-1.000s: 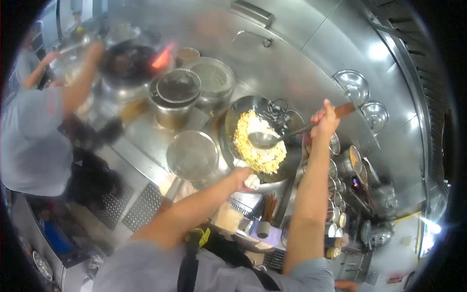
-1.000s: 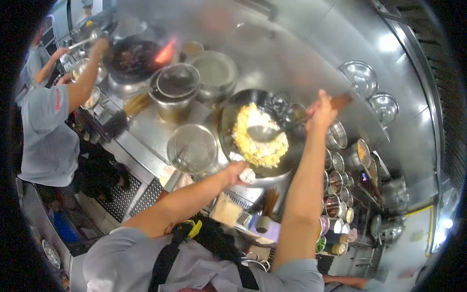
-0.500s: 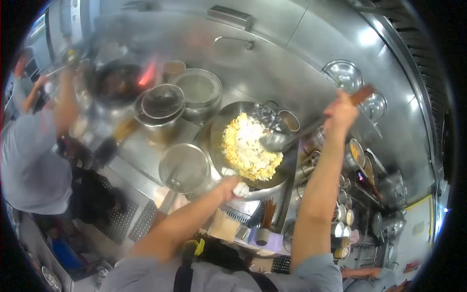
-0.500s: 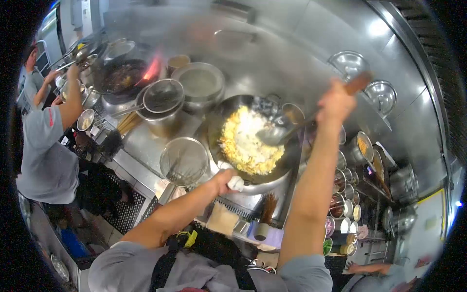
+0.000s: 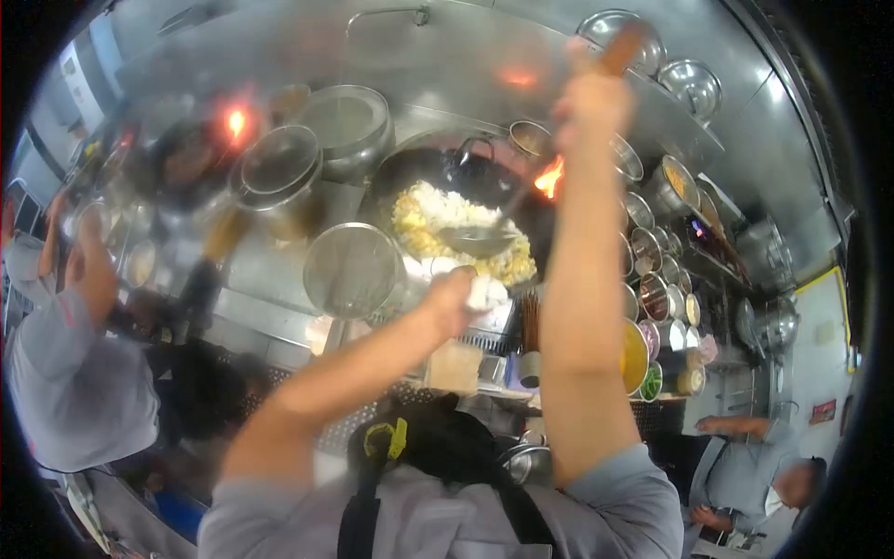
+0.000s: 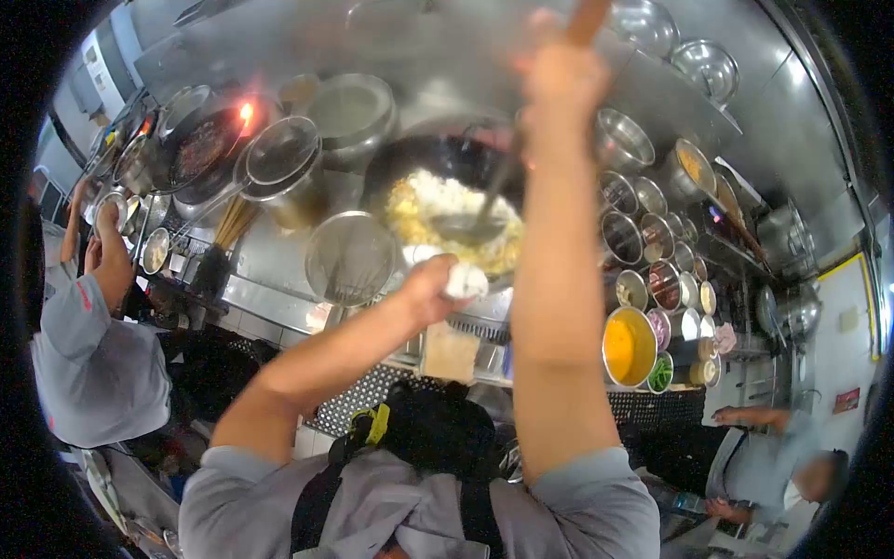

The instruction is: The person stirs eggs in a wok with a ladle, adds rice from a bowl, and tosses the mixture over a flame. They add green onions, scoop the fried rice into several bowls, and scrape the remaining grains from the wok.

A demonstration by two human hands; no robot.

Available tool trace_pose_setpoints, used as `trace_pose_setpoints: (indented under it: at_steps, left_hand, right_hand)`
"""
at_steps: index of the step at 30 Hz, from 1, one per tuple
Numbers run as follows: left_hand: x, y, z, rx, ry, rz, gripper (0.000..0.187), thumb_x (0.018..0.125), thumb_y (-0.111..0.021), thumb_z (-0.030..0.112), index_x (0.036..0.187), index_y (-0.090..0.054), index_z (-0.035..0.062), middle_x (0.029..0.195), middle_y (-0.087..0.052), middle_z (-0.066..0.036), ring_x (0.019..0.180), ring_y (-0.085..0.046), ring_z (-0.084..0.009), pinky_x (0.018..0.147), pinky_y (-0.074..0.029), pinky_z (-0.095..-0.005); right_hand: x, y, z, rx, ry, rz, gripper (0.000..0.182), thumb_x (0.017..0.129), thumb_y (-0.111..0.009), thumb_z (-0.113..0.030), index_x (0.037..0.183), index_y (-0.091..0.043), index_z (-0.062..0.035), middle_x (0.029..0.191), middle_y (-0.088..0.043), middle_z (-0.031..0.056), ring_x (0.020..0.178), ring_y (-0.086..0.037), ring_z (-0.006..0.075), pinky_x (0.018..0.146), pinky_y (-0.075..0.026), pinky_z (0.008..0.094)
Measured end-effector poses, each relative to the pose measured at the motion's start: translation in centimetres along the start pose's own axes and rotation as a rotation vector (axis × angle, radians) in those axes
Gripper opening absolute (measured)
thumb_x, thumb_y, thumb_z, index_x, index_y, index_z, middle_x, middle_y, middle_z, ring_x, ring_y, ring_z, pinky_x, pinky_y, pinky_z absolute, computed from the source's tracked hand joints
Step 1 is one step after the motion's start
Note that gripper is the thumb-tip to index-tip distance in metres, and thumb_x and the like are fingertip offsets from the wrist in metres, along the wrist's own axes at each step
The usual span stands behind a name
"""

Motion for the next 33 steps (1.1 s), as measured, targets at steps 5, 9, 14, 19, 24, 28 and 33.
trace_pose_setpoints:
  at_steps: [5,9,14,19,24,28,33]
  left_hand:
    - [5.3,10.9,-10.8,-0.011,0.091,-0.004,0.033,0.091,-0.052,0.016,0.116,-0.049,-0.0051,0.105,-0.062,-0.017,0.084,-0.065,-0.0312,0.073,-0.056,-0.0481]
    - [-5.0,2.8,-3.7,0.066,0.089,-0.069,0.019,0.092,-0.046,0.009,0.108,-0.053,-0.0003,0.100,-0.063,-0.017,0.086,-0.066,-0.0308,0.072,-0.056,-0.0483]
    - [12.4,8.0,-5.3,0.024,-0.104,-0.054,0.021,0.089,-0.050,0.012,0.103,-0.055,-0.0023,0.097,-0.063,-0.016,0.081,-0.065,-0.0282,0.068,-0.056,-0.0417]
    - [1.0,8.6,-9.2,0.030,0.210,0.034,0.021,0.090,-0.051,0.009,0.107,-0.054,-0.0026,0.095,-0.064,-0.017,0.079,-0.067,-0.0285,0.068,-0.058,-0.0440]
    - [1.0,0.6,-0.6,-0.033,-0.016,-0.166,0.024,0.093,-0.050,0.018,0.105,-0.053,-0.0017,0.094,-0.065,-0.014,0.083,-0.066,-0.0271,0.069,-0.056,-0.0487]
    - [6.8,9.6,-7.2,0.189,-0.086,0.178,0.025,0.088,-0.053,0.013,0.101,-0.057,-0.0079,0.091,-0.064,-0.016,0.075,-0.065,-0.0254,0.068,-0.054,-0.0421]
    - [3.6,8.8,-3.6,0.363,-0.293,0.296,0.023,0.082,-0.057,0.008,0.096,-0.059,-0.0106,0.085,-0.063,-0.016,0.072,-0.060,-0.0202,0.059,-0.048,-0.0344]
  right_hand:
    - [4.3,0.9,6.4,-0.010,-0.174,0.130,0.022,0.077,-0.070,-0.018,0.078,-0.054,-0.0029,0.058,-0.045,0.0034,0.042,-0.044,0.0162,0.039,-0.038,0.0321]
    - [-0.6,0.8,-7.9,0.202,-0.067,-0.069,0.015,0.080,-0.067,-0.013,0.079,-0.055,-0.0039,0.058,-0.043,0.0005,0.042,-0.041,0.0129,0.040,-0.038,0.0303]
    - [-3.5,-1.8,0.7,-0.192,0.134,0.126,0.015,0.081,-0.066,-0.011,0.086,-0.055,-0.0011,0.059,-0.048,0.0021,0.045,-0.047,0.0136,0.038,-0.036,0.0299]
    - [0.9,0.3,-2.2,0.139,-0.176,-0.009,0.018,0.083,-0.061,-0.007,0.099,-0.062,0.0012,0.061,-0.043,-0.0004,0.045,-0.041,0.0128,0.040,-0.037,0.0279]
    - [-6.7,-0.6,-6.8,-0.072,-0.020,-0.022,0.015,0.080,-0.065,-0.013,0.081,-0.060,0.0009,0.054,-0.039,-0.0006,0.041,-0.040,0.0126,0.041,-0.036,0.0277]
    - [-3.3,-1.2,2.3,0.020,-0.127,0.085,0.018,0.076,-0.069,-0.014,0.073,-0.056,-0.0021,0.054,-0.045,0.0030,0.041,-0.045,0.0152,0.040,-0.038,0.0305]
    - [3.3,-1.8,-1.7,0.151,-0.084,-0.295,0.008,0.084,-0.061,-0.009,0.087,-0.061,-0.0011,0.067,-0.042,0.0022,0.044,-0.039,0.0128,0.045,-0.040,0.0288]
Point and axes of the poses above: each hand's wrist, its own x-axis towards the middle knuckle, its own y-axis out of the back of the hand, z = x × y, the point moved 9 cm from there along x, towards the middle knuckle
